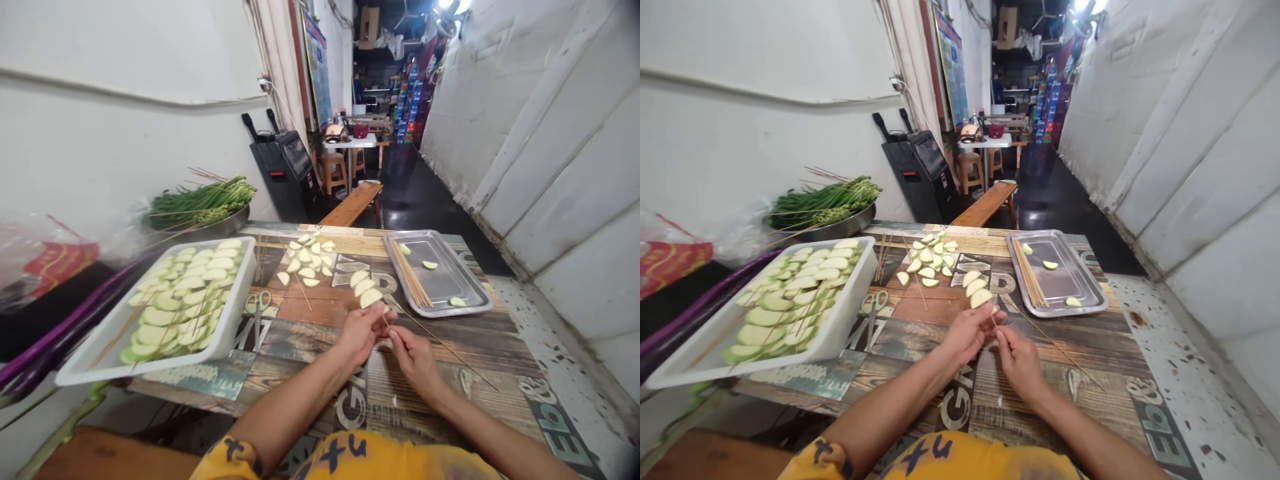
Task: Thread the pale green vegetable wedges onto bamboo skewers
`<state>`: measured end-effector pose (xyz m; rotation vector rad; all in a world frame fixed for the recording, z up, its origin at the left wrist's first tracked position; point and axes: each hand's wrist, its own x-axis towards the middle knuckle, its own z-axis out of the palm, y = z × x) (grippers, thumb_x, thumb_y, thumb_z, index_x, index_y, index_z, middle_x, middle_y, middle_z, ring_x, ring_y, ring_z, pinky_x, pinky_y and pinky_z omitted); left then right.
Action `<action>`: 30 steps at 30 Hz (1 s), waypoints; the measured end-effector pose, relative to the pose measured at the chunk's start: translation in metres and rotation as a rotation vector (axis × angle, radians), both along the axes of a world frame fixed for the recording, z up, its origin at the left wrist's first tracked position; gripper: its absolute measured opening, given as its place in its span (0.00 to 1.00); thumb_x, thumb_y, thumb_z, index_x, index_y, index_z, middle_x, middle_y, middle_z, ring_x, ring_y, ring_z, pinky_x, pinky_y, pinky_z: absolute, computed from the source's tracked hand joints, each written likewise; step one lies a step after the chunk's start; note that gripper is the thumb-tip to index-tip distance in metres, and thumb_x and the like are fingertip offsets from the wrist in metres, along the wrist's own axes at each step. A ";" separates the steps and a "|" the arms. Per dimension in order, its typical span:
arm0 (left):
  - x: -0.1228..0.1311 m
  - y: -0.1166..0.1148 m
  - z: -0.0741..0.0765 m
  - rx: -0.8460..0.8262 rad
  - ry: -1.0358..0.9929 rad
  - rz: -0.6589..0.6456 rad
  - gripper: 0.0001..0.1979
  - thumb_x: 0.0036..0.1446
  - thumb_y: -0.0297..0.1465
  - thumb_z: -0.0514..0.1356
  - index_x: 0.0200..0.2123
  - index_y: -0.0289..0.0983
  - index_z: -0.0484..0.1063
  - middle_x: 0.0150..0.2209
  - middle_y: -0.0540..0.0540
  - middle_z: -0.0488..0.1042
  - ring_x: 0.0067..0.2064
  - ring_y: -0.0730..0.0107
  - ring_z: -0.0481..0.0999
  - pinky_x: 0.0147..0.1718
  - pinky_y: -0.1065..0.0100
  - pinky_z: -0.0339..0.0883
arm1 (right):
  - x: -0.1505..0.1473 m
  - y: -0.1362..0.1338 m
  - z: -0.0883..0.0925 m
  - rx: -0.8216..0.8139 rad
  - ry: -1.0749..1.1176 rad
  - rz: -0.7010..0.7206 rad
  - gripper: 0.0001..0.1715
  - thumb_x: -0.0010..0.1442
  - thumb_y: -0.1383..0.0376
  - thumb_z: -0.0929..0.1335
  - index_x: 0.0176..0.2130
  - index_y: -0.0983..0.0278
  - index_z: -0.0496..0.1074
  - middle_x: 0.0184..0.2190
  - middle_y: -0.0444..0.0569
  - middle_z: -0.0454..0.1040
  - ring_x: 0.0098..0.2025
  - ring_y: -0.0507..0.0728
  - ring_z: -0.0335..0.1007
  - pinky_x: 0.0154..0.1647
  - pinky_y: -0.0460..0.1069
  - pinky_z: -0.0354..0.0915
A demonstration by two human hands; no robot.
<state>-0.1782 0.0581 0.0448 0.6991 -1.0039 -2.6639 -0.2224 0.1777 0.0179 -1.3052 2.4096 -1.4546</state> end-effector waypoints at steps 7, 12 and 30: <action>-0.005 -0.014 -0.005 0.243 0.048 -0.050 0.10 0.49 0.31 0.63 0.33 0.29 0.70 0.31 0.40 0.76 0.34 0.67 0.76 0.37 0.66 0.70 | -0.001 0.001 0.000 0.031 -0.073 0.004 0.19 0.62 0.58 0.58 0.35 0.66 0.72 0.24 0.47 0.72 0.25 0.53 0.67 0.28 0.45 0.62; -0.003 -0.011 -0.004 0.134 0.081 -0.016 0.13 0.48 0.30 0.63 0.36 0.29 0.71 0.32 0.38 0.75 0.34 0.67 0.76 0.30 0.70 0.70 | -0.005 0.001 -0.003 0.030 -0.192 -0.037 0.22 0.61 0.54 0.58 0.37 0.67 0.70 0.21 0.47 0.70 0.22 0.53 0.65 0.22 0.45 0.61; -0.004 -0.038 -0.001 -0.262 -0.113 0.054 0.10 0.47 0.30 0.62 0.34 0.33 0.69 0.32 0.44 0.76 0.32 0.72 0.75 0.28 0.74 0.66 | 0.007 0.001 0.003 0.164 -0.012 0.045 0.14 0.59 0.64 0.61 0.33 0.65 0.73 0.24 0.46 0.74 0.26 0.51 0.67 0.29 0.44 0.58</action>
